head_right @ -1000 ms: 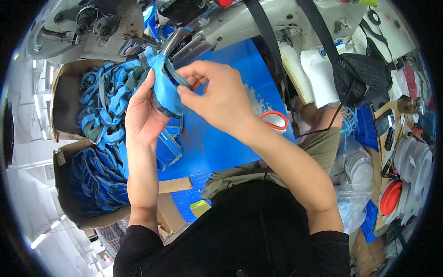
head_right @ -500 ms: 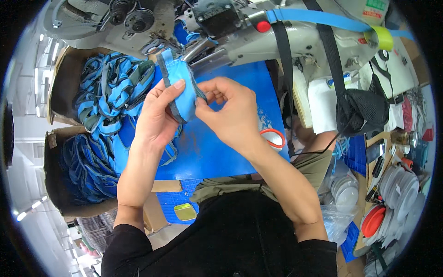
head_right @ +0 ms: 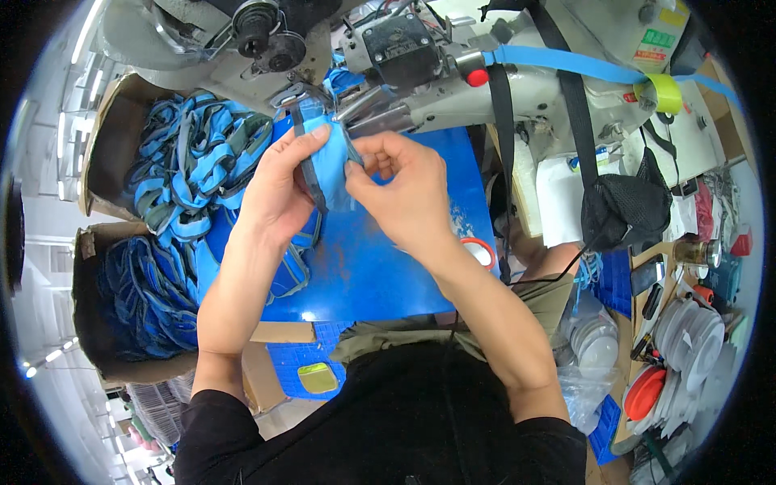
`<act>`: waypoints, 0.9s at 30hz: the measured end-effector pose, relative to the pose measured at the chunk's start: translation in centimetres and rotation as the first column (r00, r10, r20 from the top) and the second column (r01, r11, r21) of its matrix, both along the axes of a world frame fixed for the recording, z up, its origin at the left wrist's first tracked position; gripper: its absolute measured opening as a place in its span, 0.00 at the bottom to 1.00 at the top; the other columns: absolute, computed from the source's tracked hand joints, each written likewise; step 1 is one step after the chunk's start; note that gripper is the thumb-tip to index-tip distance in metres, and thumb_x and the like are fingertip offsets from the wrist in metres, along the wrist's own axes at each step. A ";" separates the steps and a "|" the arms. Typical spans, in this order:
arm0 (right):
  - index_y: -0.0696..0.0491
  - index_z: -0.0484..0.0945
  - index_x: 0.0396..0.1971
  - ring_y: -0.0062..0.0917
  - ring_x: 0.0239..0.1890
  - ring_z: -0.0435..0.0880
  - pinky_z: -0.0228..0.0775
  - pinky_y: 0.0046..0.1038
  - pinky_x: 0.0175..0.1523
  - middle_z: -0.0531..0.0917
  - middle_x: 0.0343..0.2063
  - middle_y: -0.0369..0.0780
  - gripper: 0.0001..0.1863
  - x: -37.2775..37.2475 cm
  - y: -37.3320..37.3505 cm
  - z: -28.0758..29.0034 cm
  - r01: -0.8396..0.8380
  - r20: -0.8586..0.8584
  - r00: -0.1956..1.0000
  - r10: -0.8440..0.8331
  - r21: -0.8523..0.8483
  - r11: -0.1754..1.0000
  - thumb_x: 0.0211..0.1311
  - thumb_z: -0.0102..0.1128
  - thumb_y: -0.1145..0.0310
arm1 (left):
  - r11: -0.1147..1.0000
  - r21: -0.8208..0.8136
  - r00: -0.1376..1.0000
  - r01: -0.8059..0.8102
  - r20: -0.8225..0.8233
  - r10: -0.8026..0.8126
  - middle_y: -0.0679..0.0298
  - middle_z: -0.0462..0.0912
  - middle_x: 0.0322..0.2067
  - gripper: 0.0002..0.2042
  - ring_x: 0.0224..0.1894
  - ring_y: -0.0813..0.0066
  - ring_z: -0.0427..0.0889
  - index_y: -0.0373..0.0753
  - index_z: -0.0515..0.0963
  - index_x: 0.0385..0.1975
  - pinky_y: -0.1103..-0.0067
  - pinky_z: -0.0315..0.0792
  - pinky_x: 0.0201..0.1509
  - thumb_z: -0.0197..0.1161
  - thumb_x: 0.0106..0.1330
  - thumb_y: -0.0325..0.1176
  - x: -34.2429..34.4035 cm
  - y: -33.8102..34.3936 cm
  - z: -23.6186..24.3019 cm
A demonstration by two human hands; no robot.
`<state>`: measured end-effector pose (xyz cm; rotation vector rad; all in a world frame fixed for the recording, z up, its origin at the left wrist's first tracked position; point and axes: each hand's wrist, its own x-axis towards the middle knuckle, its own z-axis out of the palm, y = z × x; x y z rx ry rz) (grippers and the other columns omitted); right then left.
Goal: The person sews blue fabric pouches using a sewing machine, then trims excess threads with scissors. They repeatedly pick up pouches from a pile, align them under the machine, sew along the edges, and trim the threads before placing the finished items aside.
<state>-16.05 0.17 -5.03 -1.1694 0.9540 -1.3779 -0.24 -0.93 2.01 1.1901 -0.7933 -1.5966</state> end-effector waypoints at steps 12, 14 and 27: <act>0.55 0.86 0.36 0.25 0.32 0.87 0.75 0.26 0.36 0.88 0.29 0.39 0.10 -0.9 0.1 0.2 0.056 -0.149 0.985 -0.085 -0.191 0.980 0.53 0.71 0.71 | 0.994 -0.109 0.993 -0.014 0.113 0.026 0.66 0.88 0.36 0.09 0.34 0.82 0.84 0.35 0.84 0.43 0.82 0.77 0.40 0.68 0.70 0.34 -0.5 2.3 -1.0; 0.55 0.86 0.36 0.24 0.32 0.87 0.75 0.26 0.37 0.88 0.29 0.39 0.10 -0.9 0.1 0.1 0.067 -0.166 0.981 -0.103 -0.208 0.976 0.52 0.71 0.72 | 0.997 -0.076 0.996 -0.005 0.091 0.011 0.66 0.88 0.35 0.09 0.33 0.82 0.84 0.35 0.84 0.42 0.82 0.76 0.38 0.68 0.70 0.34 -0.4 2.2 -1.0; 0.57 0.86 0.36 0.25 0.34 0.89 0.79 0.27 0.41 0.89 0.31 0.40 0.10 0.2 -0.3 1.0 0.113 -0.184 0.973 -0.140 -0.150 0.982 0.53 0.70 0.73 | 0.997 -0.046 0.997 0.070 0.041 -0.068 0.65 0.88 0.37 0.09 0.37 0.81 0.84 0.34 0.83 0.44 0.82 0.77 0.42 0.69 0.69 0.31 0.7 0.1 -0.5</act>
